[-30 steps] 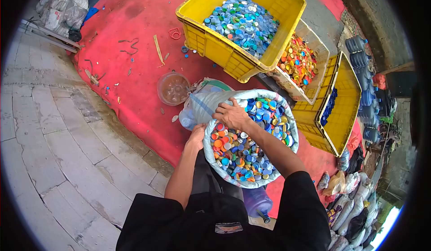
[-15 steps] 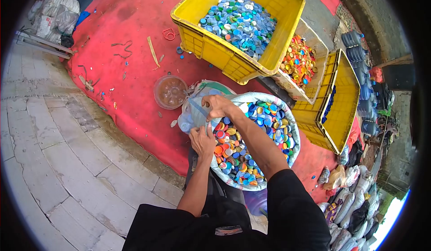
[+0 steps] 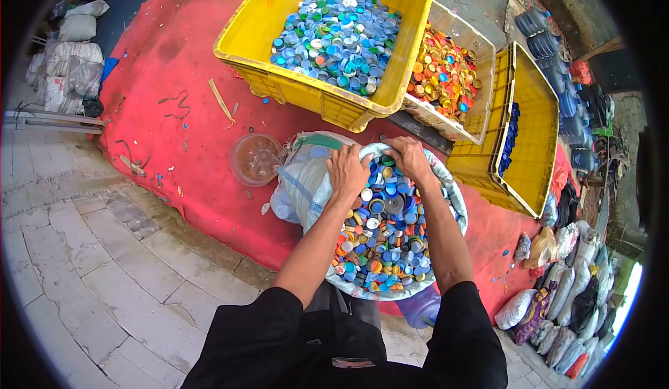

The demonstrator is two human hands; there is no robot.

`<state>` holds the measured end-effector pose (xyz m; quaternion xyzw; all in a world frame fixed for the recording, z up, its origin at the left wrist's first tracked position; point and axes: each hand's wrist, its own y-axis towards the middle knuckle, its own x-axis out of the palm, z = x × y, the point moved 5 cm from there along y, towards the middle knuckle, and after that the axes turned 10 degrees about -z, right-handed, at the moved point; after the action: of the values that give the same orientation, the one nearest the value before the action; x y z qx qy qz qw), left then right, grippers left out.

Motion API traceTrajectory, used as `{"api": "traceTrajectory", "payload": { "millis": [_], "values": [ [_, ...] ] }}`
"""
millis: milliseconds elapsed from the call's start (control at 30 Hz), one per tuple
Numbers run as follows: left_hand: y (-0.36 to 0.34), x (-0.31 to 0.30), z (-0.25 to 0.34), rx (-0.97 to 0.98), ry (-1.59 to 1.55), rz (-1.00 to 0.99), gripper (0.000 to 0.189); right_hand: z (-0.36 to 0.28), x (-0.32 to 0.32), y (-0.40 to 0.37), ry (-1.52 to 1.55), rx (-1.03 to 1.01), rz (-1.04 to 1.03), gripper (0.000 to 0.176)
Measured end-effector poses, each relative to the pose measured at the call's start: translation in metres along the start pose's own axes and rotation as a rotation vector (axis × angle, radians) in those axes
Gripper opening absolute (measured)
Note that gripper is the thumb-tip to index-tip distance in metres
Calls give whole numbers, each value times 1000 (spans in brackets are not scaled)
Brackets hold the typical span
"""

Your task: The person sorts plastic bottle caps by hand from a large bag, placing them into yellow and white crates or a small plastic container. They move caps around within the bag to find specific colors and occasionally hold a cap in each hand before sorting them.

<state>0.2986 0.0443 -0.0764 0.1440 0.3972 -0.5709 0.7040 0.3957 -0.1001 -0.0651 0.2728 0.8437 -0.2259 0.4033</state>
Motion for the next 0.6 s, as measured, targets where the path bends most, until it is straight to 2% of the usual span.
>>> {"api": "traceTrajectory", "payload": {
  "millis": [33,67,167,200,233,267,300,333,433,500,533,567,600],
  "values": [
    [8,5,-3,-70,21,-87,40,6,5,5,-7,46,-20,24],
    [14,5,-2,-86,49,-56,35,12,9,12,-18,92,-38,24],
    [39,7,-12,-346,-145,-305,33,27,14,33,29,246,-208,29],
    [47,9,-18,-458,-324,-455,34,39,19,42,78,267,-265,31],
    [58,24,-30,-463,-452,-508,35,46,24,50,126,286,-321,32],
    [71,50,-52,-465,-581,-557,37,44,19,55,207,384,-469,35],
    [76,47,-49,-463,-714,-605,38,49,22,62,179,398,-478,36],
    [76,44,-48,-475,-756,-598,31,53,27,67,152,414,-488,37],
    [68,20,-31,-313,-195,-511,46,62,41,74,29,507,-412,35],
    [48,7,-8,-196,11,-342,48,55,40,72,-98,597,-296,31],
    [41,2,1,-145,111,-251,47,48,38,72,-213,592,-341,30],
    [33,-6,10,-98,212,-154,46,39,32,70,-236,541,-257,31],
    [25,0,12,-29,207,-128,55,32,28,67,-257,482,-172,32]
  ]
}}
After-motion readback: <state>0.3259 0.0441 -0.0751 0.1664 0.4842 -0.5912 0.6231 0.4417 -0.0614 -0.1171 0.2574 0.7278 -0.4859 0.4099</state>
